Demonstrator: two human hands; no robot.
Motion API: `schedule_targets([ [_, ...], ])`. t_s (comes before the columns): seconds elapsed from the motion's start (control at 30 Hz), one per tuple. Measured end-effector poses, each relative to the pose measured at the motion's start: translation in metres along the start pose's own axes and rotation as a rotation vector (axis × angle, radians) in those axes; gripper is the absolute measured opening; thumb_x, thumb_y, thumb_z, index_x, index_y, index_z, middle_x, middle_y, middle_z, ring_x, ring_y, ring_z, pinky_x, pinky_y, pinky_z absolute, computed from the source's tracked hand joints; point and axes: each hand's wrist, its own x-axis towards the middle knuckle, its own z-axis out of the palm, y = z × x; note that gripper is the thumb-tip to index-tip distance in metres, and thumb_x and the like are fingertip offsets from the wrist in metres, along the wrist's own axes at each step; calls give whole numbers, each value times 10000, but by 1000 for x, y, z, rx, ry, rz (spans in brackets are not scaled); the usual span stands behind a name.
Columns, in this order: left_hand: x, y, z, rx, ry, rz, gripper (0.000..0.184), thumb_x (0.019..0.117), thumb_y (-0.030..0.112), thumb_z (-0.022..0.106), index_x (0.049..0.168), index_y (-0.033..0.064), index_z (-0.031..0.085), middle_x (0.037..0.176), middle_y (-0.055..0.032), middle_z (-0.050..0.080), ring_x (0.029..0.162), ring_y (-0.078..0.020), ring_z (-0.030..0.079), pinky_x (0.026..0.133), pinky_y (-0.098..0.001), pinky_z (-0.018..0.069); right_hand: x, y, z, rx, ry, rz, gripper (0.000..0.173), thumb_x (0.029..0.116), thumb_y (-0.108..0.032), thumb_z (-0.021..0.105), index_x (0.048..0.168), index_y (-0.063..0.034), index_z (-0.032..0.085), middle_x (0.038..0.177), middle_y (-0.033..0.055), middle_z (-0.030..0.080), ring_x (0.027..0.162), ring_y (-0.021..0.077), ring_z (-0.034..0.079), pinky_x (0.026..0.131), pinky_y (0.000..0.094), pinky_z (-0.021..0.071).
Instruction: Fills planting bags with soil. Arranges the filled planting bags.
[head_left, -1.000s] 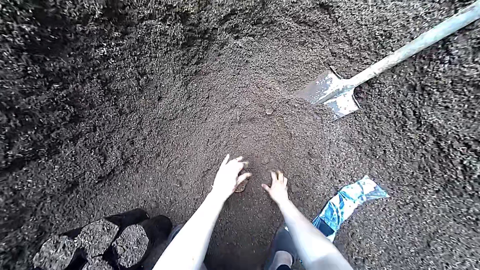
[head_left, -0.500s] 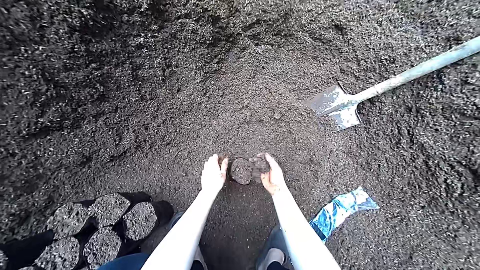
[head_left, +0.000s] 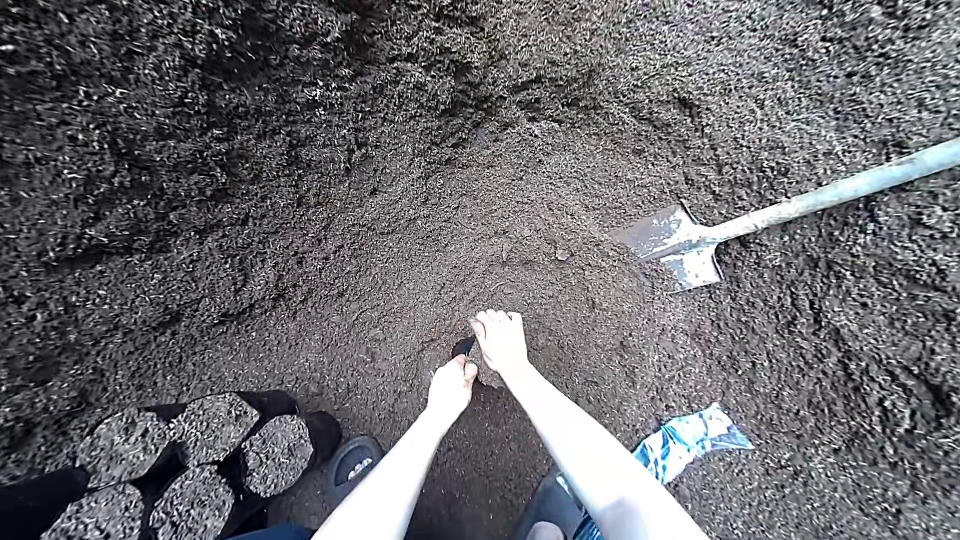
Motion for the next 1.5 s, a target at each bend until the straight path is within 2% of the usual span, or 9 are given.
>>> schedule_targets([
  [0.23, -4, 1, 2, 77, 110, -17, 410, 1115, 298, 370, 1188, 11, 653, 1104, -218, 690, 1092, -364, 673, 944, -571, 509, 11, -7, -24, -157, -99, -182, 512, 1104, -419, 361, 1199, -31, 682, 1234, 188, 675, 1260, 380, 579, 1135, 607, 321],
  [0.33, -8, -4, -9, -1, 194, 39, 439, 1111, 277, 318, 1220, 7, 647, 1115, -229, 692, 1090, -377, 672, 936, -603, 506, 13, 27, -55, 4, 65, 31, 501, 1091, -423, 393, 1255, -49, 683, 1255, 199, 676, 1260, 386, 586, 1142, 626, 322],
  [0.47, 26, -19, -14, -323, 230, -37, 618, 1145, 403, 171, 1395, -3, 565, 1251, -193, 667, 1163, -285, 645, 1047, -474, 481, -6, 82, -19, 543, -173, 525, 597, 1107, -478, 333, 1524, -67, 451, 1475, 230, 529, 1361, 380, 524, 1130, 565, 414],
  [0.63, 62, -15, -10, -530, -121, -224, 677, 1067, 646, 295, 1593, 230, 392, 1615, -161, 405, 1449, -404, 430, 1067, -728, 401, -67, 41, 51, 1510, -448, 1057, 752, 1042, -683, 269, 1612, -193, 237, 1535, 235, 439, 1259, 433, 572, 951, 591, 522],
  [0.83, 54, -17, 6, -781, -212, -152, 587, 1101, 535, 320, 1605, 236, 312, 1559, -198, 448, 1372, -426, 504, 976, -740, 468, -64, 17, 72, 2352, -244, 780, 819, 967, -759, 280, 1481, -145, 453, 1363, 207, 605, 1211, 419, 614, 931, 691, 524],
  [0.93, 26, -11, -21, -802, -237, -106, 595, 1119, 494, 303, 1637, 222, 195, 1593, -202, 392, 1398, -416, 479, 991, -716, 474, -59, -2, 36, 2293, -315, 601, 697, 1031, -623, 311, 1437, -85, 487, 1306, 204, 634, 1181, 382, 637, 953, 671, 525],
  [1.17, -94, 10, -138, -513, -291, -64, 578, 1117, 511, 296, 1609, 209, 321, 1487, -220, 516, 1217, -381, 627, 933, -563, 557, -72, -71, -1, 2434, -539, 374, 655, 1030, -586, 338, 1338, -56, 571, 1234, 200, 664, 1142, 337, 654, 957, 575, 551],
  [1.33, -140, -27, -160, -494, -212, -149, 724, 1069, 648, 256, 1578, 148, 380, 1457, -247, 525, 1202, -390, 631, 921, -555, 566, -93, -134, -8, 2450, -744, 689, 905, 927, -810, 299, 1454, -98, 484, 1380, 256, 582, 1252, 440, 588, 983, 660, 515],
  [1.5, -162, -83, -172, -360, -64, -277, 767, 1065, 660, 261, 1567, 95, 390, 1393, -290, 574, 1126, -414, 679, 945, -539, 568, -77, -183, 28, 2056, -769, 1051, 785, 965, -757, 329, 1525, -210, 382, 1462, 205, 508, 1293, 417, 543, 987, 635, 497],
])
